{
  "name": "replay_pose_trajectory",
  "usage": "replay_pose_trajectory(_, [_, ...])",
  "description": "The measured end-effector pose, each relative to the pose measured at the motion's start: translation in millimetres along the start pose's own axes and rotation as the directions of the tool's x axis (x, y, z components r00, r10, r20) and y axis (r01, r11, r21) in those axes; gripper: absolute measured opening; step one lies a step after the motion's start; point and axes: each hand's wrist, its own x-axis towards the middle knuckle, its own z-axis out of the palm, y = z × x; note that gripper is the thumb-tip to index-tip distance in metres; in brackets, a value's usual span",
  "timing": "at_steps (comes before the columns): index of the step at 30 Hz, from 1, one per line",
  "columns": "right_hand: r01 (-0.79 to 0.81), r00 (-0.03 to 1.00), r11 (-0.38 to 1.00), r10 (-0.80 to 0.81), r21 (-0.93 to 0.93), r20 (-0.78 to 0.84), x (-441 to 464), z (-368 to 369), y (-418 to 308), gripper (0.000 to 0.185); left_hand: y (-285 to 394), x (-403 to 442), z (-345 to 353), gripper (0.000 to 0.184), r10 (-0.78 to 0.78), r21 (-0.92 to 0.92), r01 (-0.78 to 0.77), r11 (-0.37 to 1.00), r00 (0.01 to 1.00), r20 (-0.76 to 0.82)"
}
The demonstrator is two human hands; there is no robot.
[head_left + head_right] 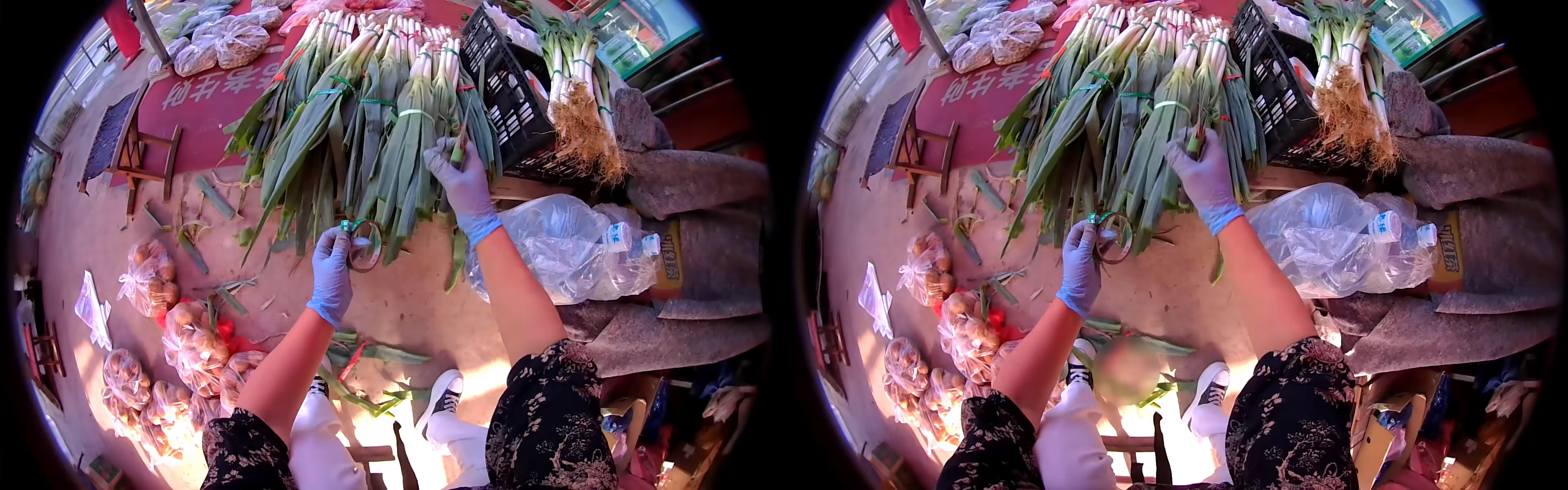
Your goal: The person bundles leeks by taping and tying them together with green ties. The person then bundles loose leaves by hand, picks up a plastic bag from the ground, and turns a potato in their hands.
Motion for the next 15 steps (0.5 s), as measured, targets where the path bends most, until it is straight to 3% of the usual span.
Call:
replay_pose_trajectory(3, [-0.353,0.935,0.932,0.350,0.076,0.057,-123.9,-4.5,10.9,0.026,-4.2,-36.9,-47.3,0.013,-0.144,0.043,0.145,0.989,0.989,-0.030])
replay_pose_trajectory(6, [-0.622,0.783,0.770,0.614,0.145,0.100,-201.1,-19.9,-16.7,0.026,13.8,-75.0,-65.8,0.014,-0.183,0.128,0.187,0.974,0.982,-0.044])
replay_pose_trajectory(10, [-0.644,0.757,0.765,0.633,0.019,0.161,-252.5,-40.7,-103.7,0.029,64.0,-136.8,-44.8,0.016,-0.180,0.245,0.154,0.957,0.980,0.090])
replay_pose_trajectory(13, [-0.571,0.817,0.819,0.560,0.056,0.136,-260.0,-45.9,-195.5,0.030,113.2,-181.8,-1.3,0.016,-0.168,0.319,0.080,0.944,0.952,0.257])
replay_pose_trajectory(15, [-0.469,0.883,0.853,0.460,0.229,0.095,-263.8,-42.6,-243.5,0.026,145.2,-207.3,31.7,0.017,-0.129,0.334,-0.006,0.943,0.916,0.379])
